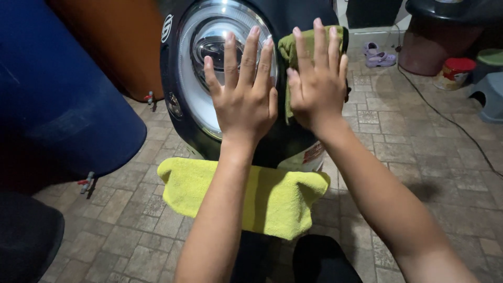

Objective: The person wipes the front headlight and body panels of a scooter using a green cloth. They move the cloth in circular and back-and-forth motions across the headlight lens and the surrounding black and white plastic surfaces.

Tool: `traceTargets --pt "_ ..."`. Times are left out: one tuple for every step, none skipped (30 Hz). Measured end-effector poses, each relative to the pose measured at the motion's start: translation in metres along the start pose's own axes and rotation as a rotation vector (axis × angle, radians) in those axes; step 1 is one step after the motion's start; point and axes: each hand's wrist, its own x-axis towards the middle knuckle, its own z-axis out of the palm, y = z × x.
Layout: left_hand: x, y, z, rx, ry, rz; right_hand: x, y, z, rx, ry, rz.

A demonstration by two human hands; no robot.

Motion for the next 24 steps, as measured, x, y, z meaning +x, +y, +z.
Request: traceTargets --pt "0.0 0.0 0.0 0.0 0.0 -0.001 -0.002 -0.002 -0.003 0.0 0.0 -0.001" --pt "0.0 0.0 0.0 0.002 0.001 -0.002 -0.004 -0.005 -0.005 0.024 -0.023 0.021" --pt "0.001 0.0 0.0 0.005 0.006 -0.004 -0.005 -0.008 -0.008 0.05 -0.043 0.041" --pt "0.001 0.0 0.001 0.008 0.01 -0.005 -0.01 -0.009 -0.006 0.05 -0.04 0.037" --pt "0.0 -0.001 0.001 0.005 0.01 -0.002 -0.017 -0.01 -0.005 0.019 -0.048 0.034" --pt "0.0 0.0 0.002 0.002 0.01 0.001 -0.024 -0.01 -0.003 -0.011 -0.056 0.031" --pt "0.0 0.0 0.001 0.001 0.009 0.002 -0.035 -0.012 -0.001 -0.012 -0.056 0.033" --pt "0.0 0.0 0.001 0.009 0.009 0.006 -0.046 -0.014 0.002 -0.107 0.009 -0.021" --pt "0.0 -0.001 0.0 0.018 0.009 0.009 -0.056 -0.016 0.005 -0.203 0.074 -0.075" --pt "0.001 0.0 0.0 0.017 0.008 0.009 -0.061 -0.014 0.008 -0.203 0.073 -0.074" --pt "0.001 0.001 0.0 0.015 0.023 0.006 -0.065 -0.013 0.011 -0.242 0.101 -0.11" --pt "0.001 0.001 0.0 0.013 0.038 0.003 -0.07 -0.011 0.014 -0.281 0.13 -0.145" --pt "0.001 0.001 0.0 0.014 0.036 0.003 -0.067 -0.012 0.012 -0.279 0.127 -0.145" --pt "0.0 0.001 0.0 0.019 0.025 0.001 -0.064 -0.012 0.01 -0.259 0.114 -0.142" --pt "0.001 0.001 0.0 0.024 0.017 -0.001 -0.06 -0.011 0.008 -0.241 0.102 -0.138" --pt "0.002 0.002 0.001 0.023 0.017 -0.001 -0.05 -0.009 0.004 -0.242 0.102 -0.138" --pt "0.001 0.002 0.0 0.026 0.015 -0.005 -0.041 -0.009 0.0 -0.147 0.014 -0.07" --pt "0.0 0.002 -0.001 0.029 0.012 -0.01 -0.032 -0.008 -0.004 -0.051 -0.074 -0.004" --pt "0.0 0.002 -0.001 0.03 0.01 -0.01 -0.023 -0.007 -0.006 -0.05 -0.076 -0.003" --pt "0.0 0.002 -0.002 0.013 -0.012 -0.013 -0.014 -0.005 -0.008 0.032 -0.066 0.007" --pt "0.001 0.002 -0.002 -0.003 -0.031 -0.016 -0.005 -0.003 -0.011 0.113 -0.053 0.017" --pt "0.001 0.002 -0.002 -0.001 -0.031 -0.017 -0.004 -0.002 -0.009 0.114 -0.053 0.015" --pt "0.001 0.002 -0.003 -0.012 -0.012 -0.018 -0.004 -0.001 -0.008 0.084 -0.029 -0.002" --pt "0.001 0.002 -0.003 -0.022 0.006 -0.019 -0.003 0.001 -0.006 0.053 -0.005 -0.019"
